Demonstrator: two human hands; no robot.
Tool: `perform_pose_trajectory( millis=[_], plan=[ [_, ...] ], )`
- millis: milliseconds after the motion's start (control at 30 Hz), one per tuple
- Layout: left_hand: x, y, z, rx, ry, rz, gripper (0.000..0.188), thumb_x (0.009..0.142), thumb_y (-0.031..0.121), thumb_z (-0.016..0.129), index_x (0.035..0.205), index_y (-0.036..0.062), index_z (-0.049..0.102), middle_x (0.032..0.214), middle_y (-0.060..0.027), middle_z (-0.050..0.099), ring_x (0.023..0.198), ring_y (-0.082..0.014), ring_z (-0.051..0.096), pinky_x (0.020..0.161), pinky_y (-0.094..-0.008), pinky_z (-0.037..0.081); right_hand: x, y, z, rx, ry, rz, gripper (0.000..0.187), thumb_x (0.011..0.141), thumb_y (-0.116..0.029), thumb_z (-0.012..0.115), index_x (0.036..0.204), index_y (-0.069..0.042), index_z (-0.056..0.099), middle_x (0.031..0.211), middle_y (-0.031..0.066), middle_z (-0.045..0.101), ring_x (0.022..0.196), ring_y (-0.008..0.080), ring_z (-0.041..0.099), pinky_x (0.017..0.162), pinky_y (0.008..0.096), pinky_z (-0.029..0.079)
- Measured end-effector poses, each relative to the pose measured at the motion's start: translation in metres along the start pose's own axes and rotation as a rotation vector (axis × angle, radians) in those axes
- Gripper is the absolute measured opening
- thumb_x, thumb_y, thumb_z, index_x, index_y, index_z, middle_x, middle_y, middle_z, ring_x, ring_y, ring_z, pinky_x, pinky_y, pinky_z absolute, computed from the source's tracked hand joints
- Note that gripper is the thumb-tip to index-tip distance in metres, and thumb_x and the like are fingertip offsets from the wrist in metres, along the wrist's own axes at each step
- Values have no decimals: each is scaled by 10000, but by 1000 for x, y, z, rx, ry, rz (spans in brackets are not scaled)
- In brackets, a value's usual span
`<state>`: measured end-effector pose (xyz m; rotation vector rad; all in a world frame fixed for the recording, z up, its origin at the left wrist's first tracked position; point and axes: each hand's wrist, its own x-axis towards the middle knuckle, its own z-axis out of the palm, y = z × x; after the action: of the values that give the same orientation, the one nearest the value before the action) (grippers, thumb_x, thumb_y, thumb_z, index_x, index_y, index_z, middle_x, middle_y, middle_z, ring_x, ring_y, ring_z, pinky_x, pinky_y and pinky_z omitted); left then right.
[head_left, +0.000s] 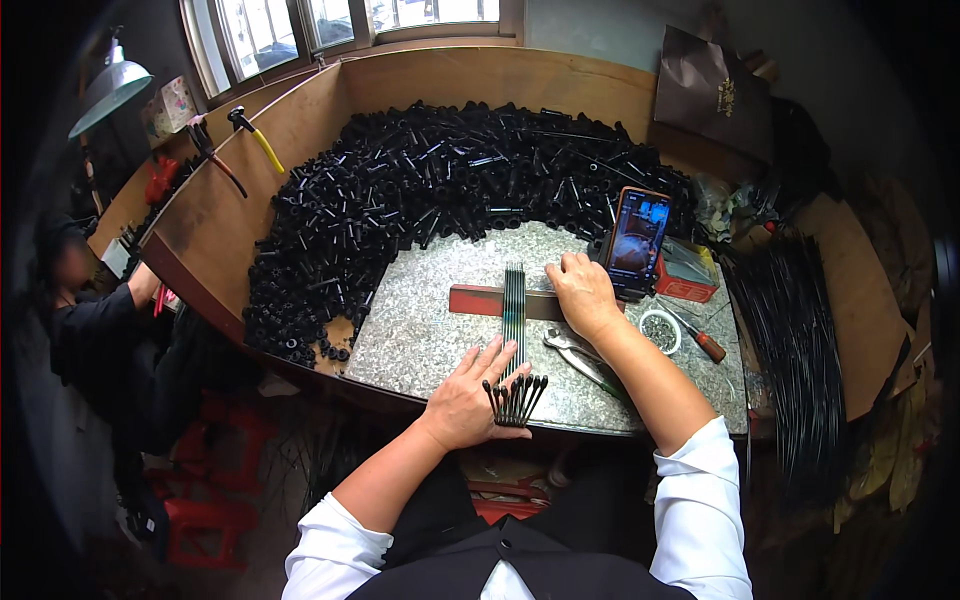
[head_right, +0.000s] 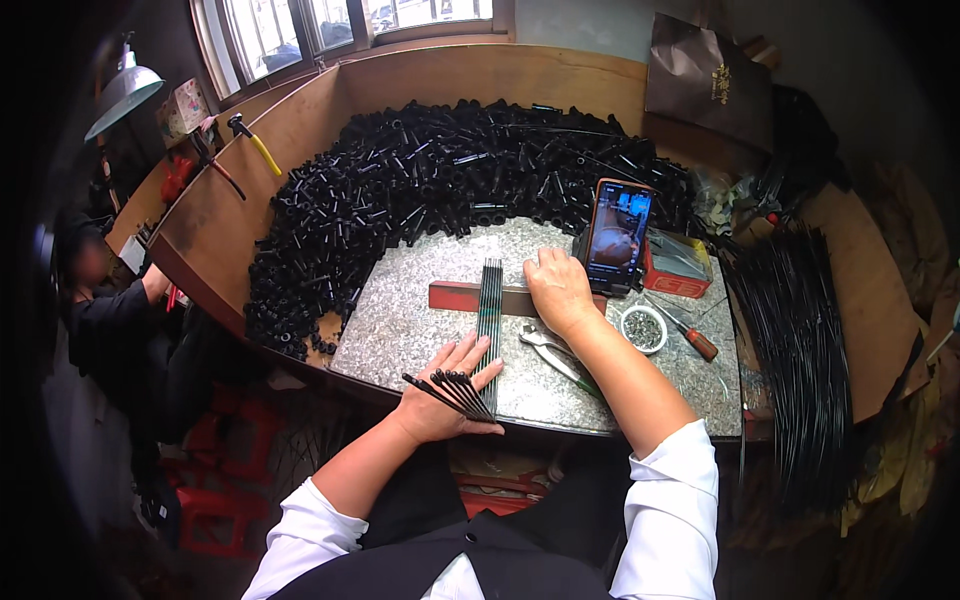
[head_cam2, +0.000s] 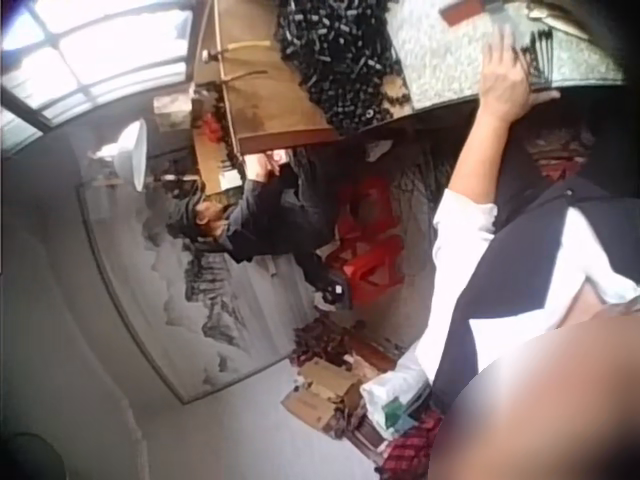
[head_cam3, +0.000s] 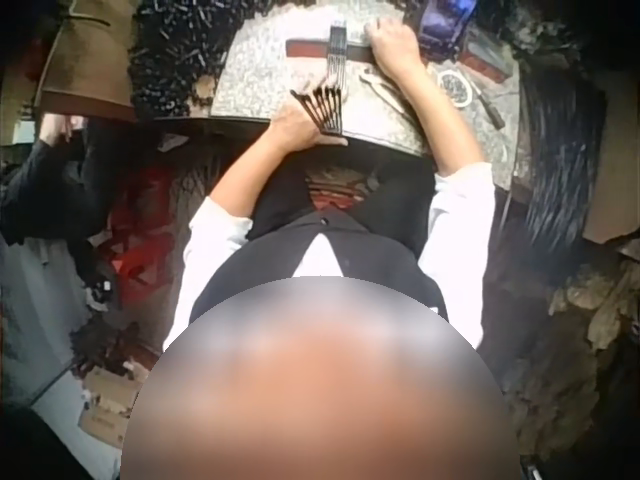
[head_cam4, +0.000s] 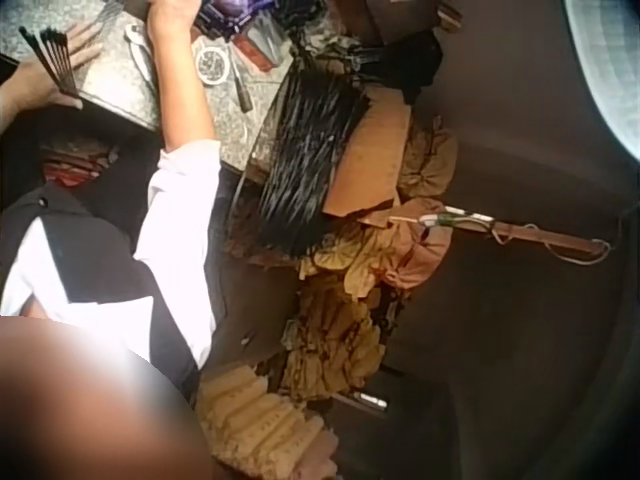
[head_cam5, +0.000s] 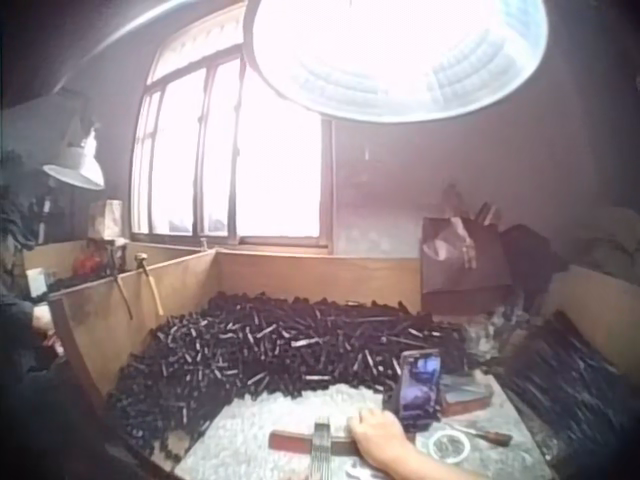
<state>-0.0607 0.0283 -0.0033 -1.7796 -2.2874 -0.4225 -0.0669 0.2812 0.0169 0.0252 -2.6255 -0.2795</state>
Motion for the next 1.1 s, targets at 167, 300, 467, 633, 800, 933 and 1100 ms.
perform_pose_trajectory(
  millis=[167, 300, 467, 633, 800, 933, 1100],
  plan=[
    [1, 1, -3, -60, 38, 5, 834, 693, 597, 678, 1321, 86, 479, 1387, -211, 407, 1304, -391, 367, 1047, -508, 328, 0, 0, 2, 8, 14, 5, 180, 756, -103, 546, 921, -85, 617, 887, 91, 562, 867, 242, 562, 705, 345, 472],
    [2, 2, -2, -52, 38, 6, 837, 696, 606, 670, 1326, 89, 478, 1382, -221, 410, 1302, -390, 371, 1048, -505, 328, 0, 1, 4, 7, 13, 8, 166, 755, -101, 544, 905, -86, 613, 885, 89, 561, 868, 242, 560, 713, 346, 474],
    [2, 2, -4, -52, 37, 2, 832, 699, 612, 662, 1323, 92, 484, 1379, -232, 410, 1300, -394, 373, 1047, -504, 329, 2, 1, 3, 13, 4, 6, 158, 754, -99, 544, 895, -85, 615, 884, 90, 560, 867, 244, 559, 718, 346, 475],
    [2, 2, -3, -54, 48, 6, 826, 695, 613, 665, 1315, 95, 496, 1379, -237, 410, 1299, -398, 374, 1047, -502, 330, 2, 2, 7, 36, 56, -8, 101, 770, -116, 541, 815, -84, 626, 863, 92, 570, 882, 245, 563, 719, 352, 477],
    [2, 2, -4, -55, 49, 5, 823, 693, 611, 668, 1313, 98, 499, 1380, -237, 410, 1300, -397, 373, 1047, -502, 331, 6, 1, 6, 76, 27, -10, 175, 772, -101, 536, 911, -87, 641, 884, 101, 568, 897, 258, 562, 751, 357, 478],
    [2, 2, -4, -54, 47, 5, 821, 692, 608, 671, 1312, 99, 500, 1383, -232, 408, 1301, -393, 375, 1046, -498, 334, 7, 1, 9, 147, 4, 18, 150, 789, -112, 522, 881, -79, 636, 936, 125, 572, 929, 275, 558, 786, 373, 472],
    [1, 2, -4, -49, 43, 7, 820, 694, 608, 670, 1315, 101, 498, 1388, -223, 404, 1302, -388, 374, 1046, -496, 335, 7, 1, 8, 181, -21, 38, 170, 792, -110, 520, 908, -76, 640, 950, 140, 573, 947, 287, 558, 805, 384, 472]
  ],
)
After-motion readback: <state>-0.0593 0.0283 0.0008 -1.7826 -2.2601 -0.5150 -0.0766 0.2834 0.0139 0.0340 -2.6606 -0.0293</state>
